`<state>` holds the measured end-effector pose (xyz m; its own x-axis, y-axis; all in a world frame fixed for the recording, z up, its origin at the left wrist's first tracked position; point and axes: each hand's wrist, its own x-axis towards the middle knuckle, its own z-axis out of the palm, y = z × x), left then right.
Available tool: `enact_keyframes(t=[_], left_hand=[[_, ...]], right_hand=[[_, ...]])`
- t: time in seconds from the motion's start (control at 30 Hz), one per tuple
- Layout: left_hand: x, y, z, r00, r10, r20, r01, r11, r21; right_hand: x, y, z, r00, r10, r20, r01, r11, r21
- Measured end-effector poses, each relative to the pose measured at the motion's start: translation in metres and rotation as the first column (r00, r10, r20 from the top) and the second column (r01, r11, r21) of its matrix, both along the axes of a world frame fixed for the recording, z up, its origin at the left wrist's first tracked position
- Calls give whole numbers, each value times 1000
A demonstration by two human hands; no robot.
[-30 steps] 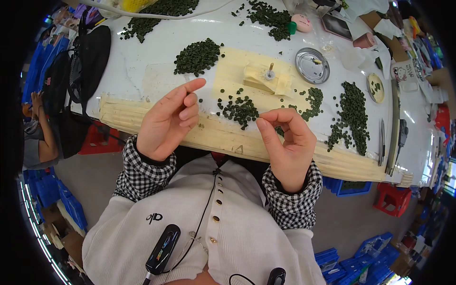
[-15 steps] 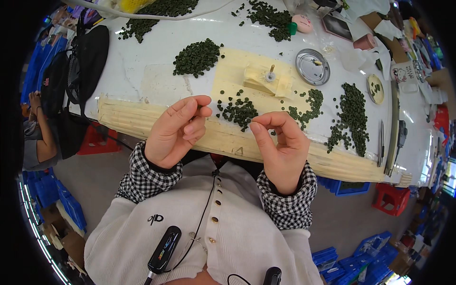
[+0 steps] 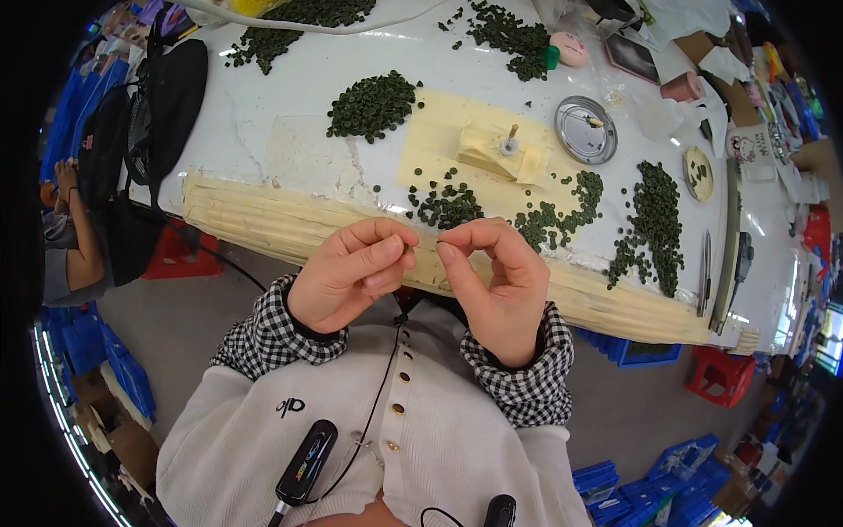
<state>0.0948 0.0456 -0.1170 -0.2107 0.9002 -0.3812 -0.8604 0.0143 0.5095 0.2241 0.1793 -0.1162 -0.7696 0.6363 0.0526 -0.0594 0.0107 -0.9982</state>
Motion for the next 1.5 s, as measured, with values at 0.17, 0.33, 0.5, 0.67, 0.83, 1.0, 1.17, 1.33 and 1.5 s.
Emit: enact_keyframes(t=[0.17,0.33,0.5,0.67,0.83,1.0,1.17,1.33,1.5], left_hand=[[-1,5,1,999,36,26,-37,998,47],[0,9,2,998,61,-30,-58,996,71],[1,10,0,990,84,-117,-75,994,73],[4,15,6,979,88,-184,-87,996,13],[3,14,3,979,84,-188,-76,996,51],[7,15,7,955,121,-272,-117,993,31],[7,14,5,945,149,-292,-142,989,44],[6,14,6,952,141,-272,-138,990,28],[7,15,7,945,152,-289,-154,988,16]], right_hand=[[-1,-1,3,1000,-6,-23,6,1000,-9],[-3,-3,7,999,23,-48,-25,999,-40],[-5,-4,7,997,-8,-75,3,998,-64],[-9,-2,4,988,18,-157,-35,994,-107],[-8,-4,2,981,20,-191,-66,969,-238],[-8,-4,0,983,16,-184,-56,975,-215],[-8,-7,0,985,6,-173,-41,979,-200],[-8,-8,0,984,4,-180,-38,982,-187],[-10,-12,3,989,-49,-137,29,990,-141]])
